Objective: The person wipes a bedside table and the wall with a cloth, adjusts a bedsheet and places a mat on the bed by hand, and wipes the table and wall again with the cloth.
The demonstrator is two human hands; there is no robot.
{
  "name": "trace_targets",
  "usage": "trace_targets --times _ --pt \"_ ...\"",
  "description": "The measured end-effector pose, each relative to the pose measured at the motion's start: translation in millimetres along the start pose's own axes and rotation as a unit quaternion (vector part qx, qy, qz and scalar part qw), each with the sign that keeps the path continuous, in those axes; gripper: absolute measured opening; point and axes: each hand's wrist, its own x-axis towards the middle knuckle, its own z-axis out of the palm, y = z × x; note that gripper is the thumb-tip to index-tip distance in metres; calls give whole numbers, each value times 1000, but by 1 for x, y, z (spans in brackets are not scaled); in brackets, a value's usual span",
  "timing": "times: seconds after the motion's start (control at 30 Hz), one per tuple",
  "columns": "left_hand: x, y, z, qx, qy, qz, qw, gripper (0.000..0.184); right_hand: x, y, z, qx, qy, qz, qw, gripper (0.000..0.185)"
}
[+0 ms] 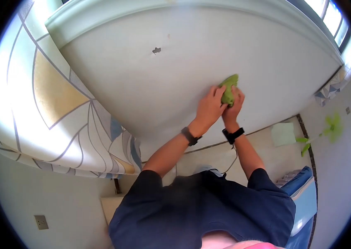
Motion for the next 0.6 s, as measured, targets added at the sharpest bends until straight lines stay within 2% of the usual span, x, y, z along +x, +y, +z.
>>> trace_targets --times 0.07,0.13,0.27,0.33,0.4,0.47,0.53,0.6 --pt "-24 -16 -1 17 2 -38 999 59 -19 -7 6 17 -45 -9 999 56" --pt "-38 -18 -15 47 49 -31 997 58 -25 -18 11 38 -74 -19 996 58" --pt "-19 12 -50 20 89 -67 994 59 19 -46 17 87 -86 -52 991 64" --pt "3 28 -62 26 143 -21 989 61 56 -52 18 91 -79 -79 990 65" --pt "36 44 -70 3 220 34 975 57 105 -62 19 102 -25 -140 985 66" --pt "66 55 -82 20 255 80 964 57 148 -77 17 109 8 -169 980 65" --pt "83 70 -92 48 259 98 960 59 172 -79 18 133 24 -183 974 65" --pt "81 83 -94 30 249 70 966 61 170 -93 11 145 36 -169 974 49"
